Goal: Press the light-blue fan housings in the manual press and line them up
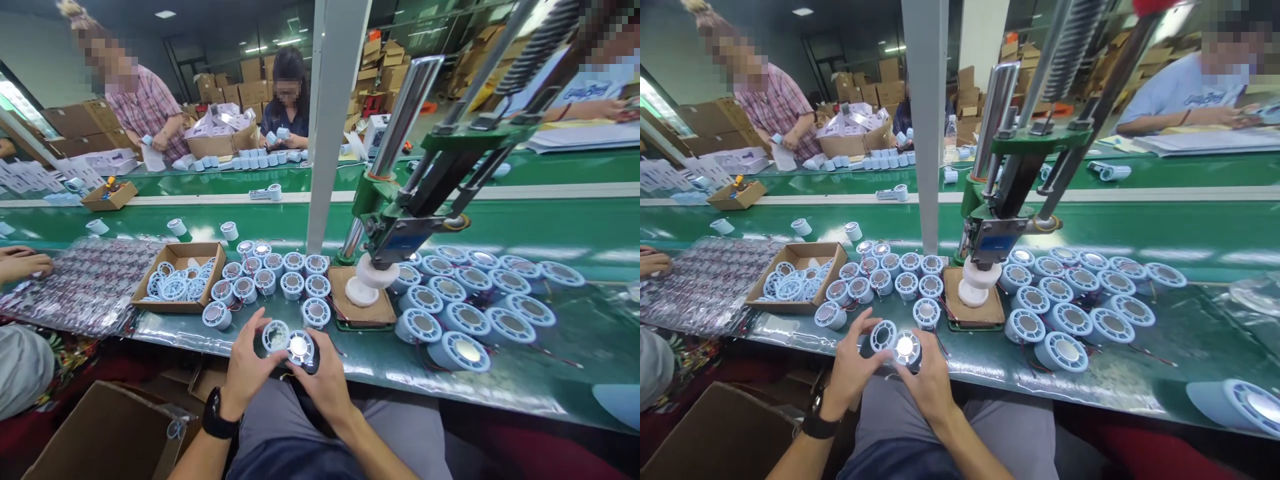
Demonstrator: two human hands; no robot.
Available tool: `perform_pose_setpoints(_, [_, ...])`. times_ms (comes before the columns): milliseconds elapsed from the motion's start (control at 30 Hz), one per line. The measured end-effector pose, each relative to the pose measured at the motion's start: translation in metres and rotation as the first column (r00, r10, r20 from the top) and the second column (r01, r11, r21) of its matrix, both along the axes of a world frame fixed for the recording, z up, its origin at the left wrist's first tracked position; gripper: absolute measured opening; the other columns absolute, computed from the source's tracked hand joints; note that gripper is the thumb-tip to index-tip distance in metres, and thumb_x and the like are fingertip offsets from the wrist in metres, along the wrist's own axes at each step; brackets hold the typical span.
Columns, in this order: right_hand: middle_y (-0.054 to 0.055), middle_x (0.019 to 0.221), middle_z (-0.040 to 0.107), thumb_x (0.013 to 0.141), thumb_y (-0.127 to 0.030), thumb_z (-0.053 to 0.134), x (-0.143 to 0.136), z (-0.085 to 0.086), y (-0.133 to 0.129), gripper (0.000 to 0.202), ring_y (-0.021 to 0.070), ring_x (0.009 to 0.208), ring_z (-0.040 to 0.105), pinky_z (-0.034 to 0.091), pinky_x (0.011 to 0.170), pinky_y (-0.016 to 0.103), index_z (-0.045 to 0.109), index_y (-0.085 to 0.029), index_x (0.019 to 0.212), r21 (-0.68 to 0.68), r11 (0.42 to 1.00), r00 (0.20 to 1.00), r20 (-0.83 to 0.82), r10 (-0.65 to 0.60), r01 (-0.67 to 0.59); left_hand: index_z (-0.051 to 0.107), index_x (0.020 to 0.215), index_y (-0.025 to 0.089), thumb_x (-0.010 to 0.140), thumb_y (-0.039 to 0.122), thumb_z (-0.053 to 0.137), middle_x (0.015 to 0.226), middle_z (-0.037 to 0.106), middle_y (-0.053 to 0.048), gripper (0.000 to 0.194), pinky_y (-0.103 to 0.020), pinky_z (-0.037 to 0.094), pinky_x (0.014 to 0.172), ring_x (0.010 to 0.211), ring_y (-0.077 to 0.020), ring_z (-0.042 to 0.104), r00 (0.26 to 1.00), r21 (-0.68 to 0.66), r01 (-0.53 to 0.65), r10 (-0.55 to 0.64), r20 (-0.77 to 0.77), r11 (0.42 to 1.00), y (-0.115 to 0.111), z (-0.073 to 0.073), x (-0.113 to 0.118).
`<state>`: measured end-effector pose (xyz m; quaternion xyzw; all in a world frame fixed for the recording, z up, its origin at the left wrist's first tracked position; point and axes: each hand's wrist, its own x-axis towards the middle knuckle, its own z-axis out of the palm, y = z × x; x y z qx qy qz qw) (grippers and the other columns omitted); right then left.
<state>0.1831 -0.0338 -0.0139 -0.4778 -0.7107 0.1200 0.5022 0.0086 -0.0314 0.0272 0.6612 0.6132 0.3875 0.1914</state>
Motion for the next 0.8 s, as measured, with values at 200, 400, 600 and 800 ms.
perform_pose_setpoints(200, [0.014,0.114,0.064,0.084,-0.016,0.052,-0.007,-0.009,0.002,0.060,0.0220,0.099,0.067,0.060,0.081,0.035,0.035,-0.016,0.142,0.049,0.996,0.997,-0.002,-0.075,0.075,0.040,0.143,0.024,0.070,0.019,0.078,0.113,0.066,-0.009,0.082,-0.042,0.053,0.095,0.107,-0.0277,0.063,0.991,0.046,0.066,-0.060,-0.115,0.997,-0.007,0.011,0.041])
perform_pose_setpoints(400, [0.014,0.116,0.064,0.086,-0.016,0.052,-0.007,-0.008,0.001,0.065,0.0234,0.101,0.067,0.060,0.081,0.037,0.030,-0.017,0.148,0.096,0.991,0.996,0.002,-0.094,0.094,0.042,0.142,0.024,0.072,0.017,0.074,0.111,0.062,-0.009,0.077,-0.044,0.051,0.095,0.108,-0.0286,0.061,0.991,0.039,-0.007,0.012,-0.135,0.999,-0.007,0.009,0.050])
perform_pose_setpoints(600, [0.015,0.114,0.062,0.085,-0.014,0.055,-0.006,-0.002,0.001,0.053,0.0229,0.102,0.065,0.059,0.083,0.035,0.049,-0.016,0.137,-0.032,0.999,0.998,0.046,0.035,-0.034,0.043,0.142,0.024,0.078,0.016,0.066,0.113,0.058,-0.009,0.068,-0.042,0.050,0.096,0.110,-0.0264,0.059,0.994,-0.006,-0.110,0.110,0.004,0.994,-0.013,-0.001,0.060])
perform_pose_setpoints(800, [0.013,0.128,0.059,0.081,-0.014,0.057,0.061,0.096,0.013,0.061,0.0222,0.111,0.064,0.061,0.085,0.034,0.048,-0.016,0.142,-0.083,0.953,0.865,0.403,0.300,-0.291,0.053,0.132,0.019,0.087,0.032,0.059,0.128,0.060,-0.015,0.047,-0.046,0.048,0.101,0.120,-0.0293,0.057,0.996,-0.020,-0.045,0.047,0.080,0.999,-0.014,-0.022,0.059])
